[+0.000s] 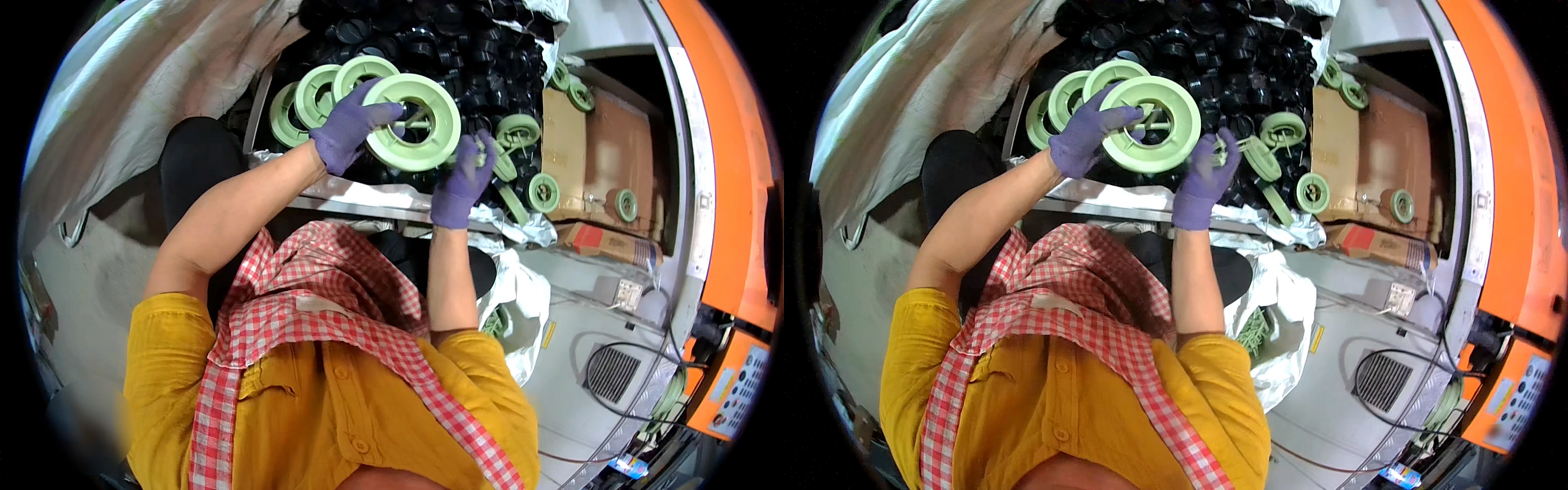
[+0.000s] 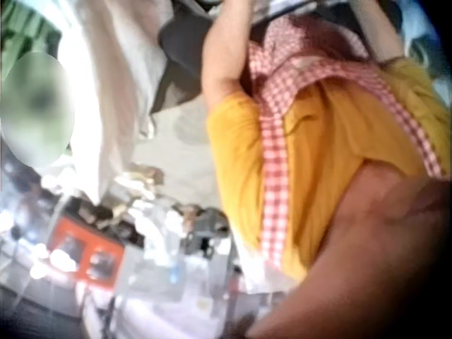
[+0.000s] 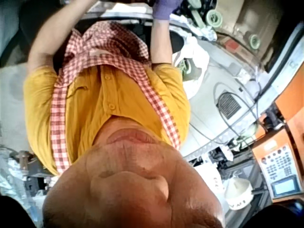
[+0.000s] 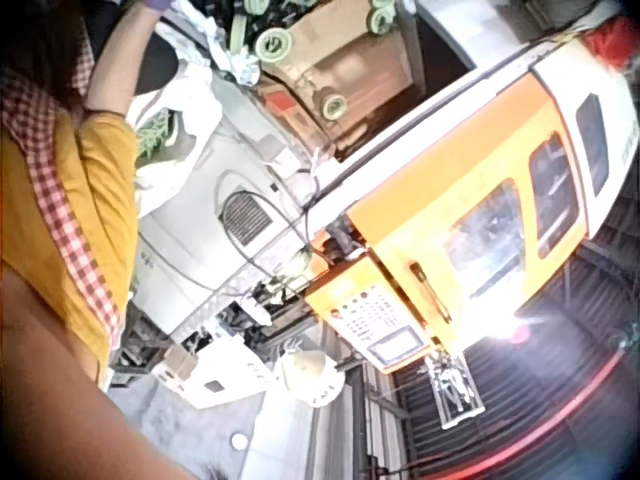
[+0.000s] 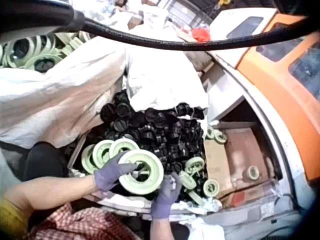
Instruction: The person sorts green plastic rings and black plastic caps by hand, picking them from white sacks and placing them into other containers.
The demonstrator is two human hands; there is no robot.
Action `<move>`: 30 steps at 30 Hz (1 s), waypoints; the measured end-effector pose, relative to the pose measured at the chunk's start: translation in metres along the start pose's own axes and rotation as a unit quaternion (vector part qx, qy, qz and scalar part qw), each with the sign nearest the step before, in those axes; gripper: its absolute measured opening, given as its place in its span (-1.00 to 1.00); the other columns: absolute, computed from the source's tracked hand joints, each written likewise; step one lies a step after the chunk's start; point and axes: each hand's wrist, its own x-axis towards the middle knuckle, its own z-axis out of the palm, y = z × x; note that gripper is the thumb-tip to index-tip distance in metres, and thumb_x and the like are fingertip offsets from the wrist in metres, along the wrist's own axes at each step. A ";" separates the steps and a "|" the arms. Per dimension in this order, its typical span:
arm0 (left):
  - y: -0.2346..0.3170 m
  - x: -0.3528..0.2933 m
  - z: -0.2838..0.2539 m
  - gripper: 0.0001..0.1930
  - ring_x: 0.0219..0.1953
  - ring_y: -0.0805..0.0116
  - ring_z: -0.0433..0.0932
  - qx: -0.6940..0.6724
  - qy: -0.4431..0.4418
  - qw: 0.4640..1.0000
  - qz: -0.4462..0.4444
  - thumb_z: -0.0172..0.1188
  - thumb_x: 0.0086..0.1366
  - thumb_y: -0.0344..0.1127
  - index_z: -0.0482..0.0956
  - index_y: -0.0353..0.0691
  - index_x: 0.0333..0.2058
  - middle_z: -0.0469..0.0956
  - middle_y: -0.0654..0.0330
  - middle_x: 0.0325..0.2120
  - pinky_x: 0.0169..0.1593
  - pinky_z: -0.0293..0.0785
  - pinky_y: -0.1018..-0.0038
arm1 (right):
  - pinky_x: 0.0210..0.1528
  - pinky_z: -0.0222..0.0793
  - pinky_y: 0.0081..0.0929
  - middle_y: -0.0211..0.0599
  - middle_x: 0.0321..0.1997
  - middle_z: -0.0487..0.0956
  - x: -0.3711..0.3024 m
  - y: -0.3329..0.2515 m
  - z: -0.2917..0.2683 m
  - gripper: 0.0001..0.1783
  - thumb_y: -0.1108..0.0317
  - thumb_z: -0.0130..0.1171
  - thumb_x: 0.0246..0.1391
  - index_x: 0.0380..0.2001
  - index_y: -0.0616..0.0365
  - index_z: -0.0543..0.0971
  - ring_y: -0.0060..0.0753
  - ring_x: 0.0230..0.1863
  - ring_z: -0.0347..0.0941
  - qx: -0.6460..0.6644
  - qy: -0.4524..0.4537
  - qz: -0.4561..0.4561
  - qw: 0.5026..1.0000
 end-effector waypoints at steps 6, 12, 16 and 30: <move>-0.021 -0.007 -0.012 -0.39 -0.03 0.44 0.43 0.116 -0.022 0.993 0.017 0.24 0.08 -0.31 0.24 -0.30 0.10 0.49 0.14 -0.12 0.05 0.36 0.48 | 0.32 -0.04 -0.15 -0.17 0.24 0.22 -0.038 0.030 0.016 -0.22 -0.23 -0.10 0.10 0.21 0.13 0.16 -0.16 0.24 0.14 0.287 -0.166 0.152 0.931; -0.007 0.008 -0.013 -0.42 -0.26 0.45 0.53 0.176 0.041 0.983 0.004 0.27 0.10 -0.25 0.27 -0.43 0.01 0.55 0.12 -0.29 -0.20 0.46 0.58 | 0.26 0.11 -0.16 -0.07 0.19 0.27 -0.034 0.013 0.020 -0.29 0.03 -0.03 0.11 0.18 0.31 0.15 -0.15 0.21 0.24 0.209 -0.222 0.142 0.942; -0.012 0.005 -0.001 -0.51 -0.29 0.50 0.51 0.121 0.114 0.985 0.038 0.29 0.10 -0.29 0.34 -0.37 -0.05 0.53 0.17 -0.32 -0.23 0.45 0.59 | 0.05 0.32 -0.31 -0.17 -0.02 0.41 -0.027 0.017 0.031 -0.41 0.00 -0.15 0.21 0.09 0.28 0.24 -0.28 -0.03 0.39 0.218 -0.177 0.140 0.950; 0.005 0.017 -0.006 -0.58 -0.28 0.53 0.49 0.085 0.125 0.985 0.086 0.28 0.12 -0.35 0.38 -0.33 -0.07 0.53 0.21 -0.31 -0.20 0.44 0.63 | 0.05 0.38 -0.29 -0.30 -0.10 0.44 0.033 0.011 -0.004 0.00 -0.34 0.17 -0.28 0.08 0.22 0.25 -0.31 -0.04 0.42 0.180 -0.355 0.238 0.886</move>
